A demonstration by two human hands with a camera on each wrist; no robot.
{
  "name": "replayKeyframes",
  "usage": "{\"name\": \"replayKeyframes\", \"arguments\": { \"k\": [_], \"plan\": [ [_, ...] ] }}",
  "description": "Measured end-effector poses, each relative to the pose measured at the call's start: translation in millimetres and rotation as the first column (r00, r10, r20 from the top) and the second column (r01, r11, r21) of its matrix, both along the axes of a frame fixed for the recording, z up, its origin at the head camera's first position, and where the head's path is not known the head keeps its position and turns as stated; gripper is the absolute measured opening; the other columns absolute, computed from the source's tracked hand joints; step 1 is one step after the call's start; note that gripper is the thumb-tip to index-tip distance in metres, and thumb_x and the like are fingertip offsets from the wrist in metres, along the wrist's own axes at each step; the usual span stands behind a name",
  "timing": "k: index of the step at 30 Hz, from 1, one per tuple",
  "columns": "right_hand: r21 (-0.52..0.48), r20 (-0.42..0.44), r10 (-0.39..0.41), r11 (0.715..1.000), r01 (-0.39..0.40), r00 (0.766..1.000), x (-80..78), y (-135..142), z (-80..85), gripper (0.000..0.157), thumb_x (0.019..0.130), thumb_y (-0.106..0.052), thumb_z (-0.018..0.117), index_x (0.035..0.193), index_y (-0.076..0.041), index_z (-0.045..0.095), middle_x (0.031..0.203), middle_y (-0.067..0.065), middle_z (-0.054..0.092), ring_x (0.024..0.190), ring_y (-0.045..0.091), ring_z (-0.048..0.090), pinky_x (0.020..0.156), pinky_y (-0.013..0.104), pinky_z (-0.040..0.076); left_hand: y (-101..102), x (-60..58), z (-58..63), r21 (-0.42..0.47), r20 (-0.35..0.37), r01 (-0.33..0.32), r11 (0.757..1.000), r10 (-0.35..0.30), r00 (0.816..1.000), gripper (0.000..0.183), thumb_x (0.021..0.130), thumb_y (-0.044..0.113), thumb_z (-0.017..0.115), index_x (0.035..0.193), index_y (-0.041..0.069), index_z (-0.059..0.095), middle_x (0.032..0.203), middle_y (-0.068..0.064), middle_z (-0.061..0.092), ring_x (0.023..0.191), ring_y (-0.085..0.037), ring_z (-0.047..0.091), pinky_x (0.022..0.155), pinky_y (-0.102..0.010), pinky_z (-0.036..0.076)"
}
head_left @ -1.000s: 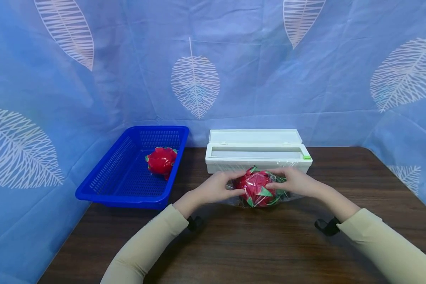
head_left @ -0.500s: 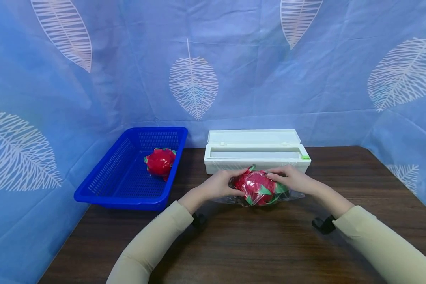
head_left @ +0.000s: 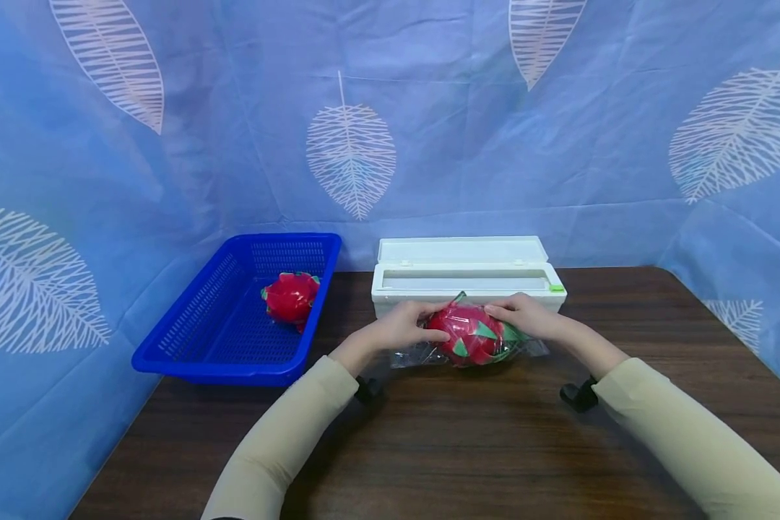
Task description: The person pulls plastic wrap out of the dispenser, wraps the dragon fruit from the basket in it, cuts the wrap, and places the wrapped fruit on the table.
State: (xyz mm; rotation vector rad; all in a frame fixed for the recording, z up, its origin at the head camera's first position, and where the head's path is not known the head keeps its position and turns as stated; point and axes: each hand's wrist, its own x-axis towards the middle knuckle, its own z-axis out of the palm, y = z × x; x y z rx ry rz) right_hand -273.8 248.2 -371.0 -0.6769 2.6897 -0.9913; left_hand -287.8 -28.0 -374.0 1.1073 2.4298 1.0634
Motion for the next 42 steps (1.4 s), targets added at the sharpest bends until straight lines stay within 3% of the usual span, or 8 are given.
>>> {"name": "replayKeyframes", "arguments": {
  "k": [8, 17, 22, 27, 33, 37, 40, 42],
  "plan": [
    [-0.002, 0.069, -0.052, 0.999, 0.052, 0.996, -7.8, -4.2, 4.3, 0.043, 0.104, -0.030, 0.046, 0.115, 0.006, 0.068, 0.093, 0.006, 0.068, 0.085, 0.018, 0.058, 0.078, 0.038, 0.047, -0.8, -6.3, 1.2, -0.012, 0.065, -0.021, 1.000, 0.022, 0.998, 0.059, 0.093, 0.034, 0.067, 0.146, 0.018, 0.045, 0.119, -0.004, 0.065, 0.086, -0.014, 0.056, 0.075, -0.024, 0.050],
    [0.035, 0.118, -0.111, 0.994, 0.108, 0.987, -12.6, -8.0, 4.1, 0.046, 0.104, -0.032, 0.047, 0.121, 0.007, 0.064, 0.097, 0.009, 0.070, 0.088, 0.020, 0.060, 0.082, 0.041, 0.049, -0.6, -8.5, -3.2, 0.022, 0.103, -0.067, 0.998, 0.064, 0.993, 0.055, 0.093, 0.034, 0.066, 0.144, 0.019, 0.050, 0.127, -0.005, 0.062, 0.108, -0.015, 0.056, 0.087, -0.027, 0.050],
    [0.048, 0.119, -0.132, 0.991, 0.128, 0.984, -14.6, -8.9, 3.1, 0.044, 0.104, -0.030, 0.046, 0.120, 0.008, 0.065, 0.095, 0.008, 0.070, 0.086, 0.019, 0.060, 0.078, 0.037, 0.049, -4.9, -7.0, 0.1, -0.049, 0.015, -0.066, 0.997, 0.067, 0.998, 0.057, 0.094, 0.040, 0.063, 0.145, 0.017, 0.049, 0.133, -0.005, 0.058, 0.120, -0.019, 0.053, 0.097, -0.033, 0.046],
    [0.036, 0.147, -0.137, 0.991, 0.133, 0.980, -15.0, -7.7, 3.7, 0.045, 0.104, -0.032, 0.047, 0.118, 0.006, 0.067, 0.091, 0.005, 0.069, 0.084, 0.019, 0.058, 0.078, 0.036, 0.048, -20.6, 7.3, 9.9, -0.144, -0.131, -0.104, 0.984, 0.086, 0.988, 0.072, 0.085, 0.051, 0.070, 0.147, 0.023, 0.046, 0.140, 0.000, 0.053, 0.126, -0.021, 0.051, 0.098, -0.042, 0.045],
    [0.037, 0.149, -0.141, 0.990, 0.137, 0.979, -11.9, -6.2, 7.4, 0.045, 0.103, -0.033, 0.047, 0.116, 0.005, 0.068, 0.091, 0.005, 0.068, 0.086, 0.020, 0.057, 0.079, 0.037, 0.048, -34.3, 25.9, 15.6, -0.290, -0.361, -0.094, 0.952, -0.018, 0.932, 0.081, 0.072, 0.044, 0.084, 0.139, 0.022, 0.045, 0.129, 0.000, 0.060, 0.113, -0.018, 0.059, 0.089, -0.042, 0.051],
    [0.034, 0.142, -0.124, 0.992, 0.120, 0.982, -11.2, -5.7, 8.3, 0.044, 0.104, -0.033, 0.046, 0.111, 0.003, 0.071, 0.087, 0.004, 0.067, 0.083, 0.019, 0.056, 0.076, 0.036, 0.047, -38.2, 28.3, 13.5, -0.328, -0.500, -0.078, 0.941, -0.102, 0.860, 0.048, 0.079, 0.029, 0.082, 0.122, 0.020, 0.060, 0.111, 0.002, 0.065, 0.098, -0.012, 0.064, 0.082, -0.031, 0.053],
    [0.030, 0.138, -0.110, 0.994, 0.107, 0.984, -11.9, -5.9, 7.3, 0.044, 0.104, -0.033, 0.046, 0.111, 0.002, 0.071, 0.087, 0.003, 0.068, 0.083, 0.018, 0.057, 0.077, 0.035, 0.047, -39.7, 26.8, 16.2, -0.278, -0.583, -0.092, 0.956, -0.092, 0.807, 0.019, 0.085, 0.020, 0.078, 0.103, 0.019, 0.073, 0.096, 0.006, 0.066, 0.084, -0.008, 0.064, 0.074, -0.024, 0.053],
    [0.028, 0.134, -0.102, 0.995, 0.099, 0.986, -12.2, -6.2, 6.4, 0.044, 0.104, -0.033, 0.046, 0.111, 0.002, 0.071, 0.088, 0.003, 0.068, 0.084, 0.017, 0.058, 0.077, 0.036, 0.047, -38.4, 24.3, 19.9, -0.219, -0.615, -0.105, 0.970, -0.054, 0.787, 0.012, 0.085, 0.016, 0.077, 0.097, 0.017, 0.076, 0.089, 0.006, 0.065, 0.077, -0.008, 0.061, 0.068, -0.022, 0.051]
  ]
}}
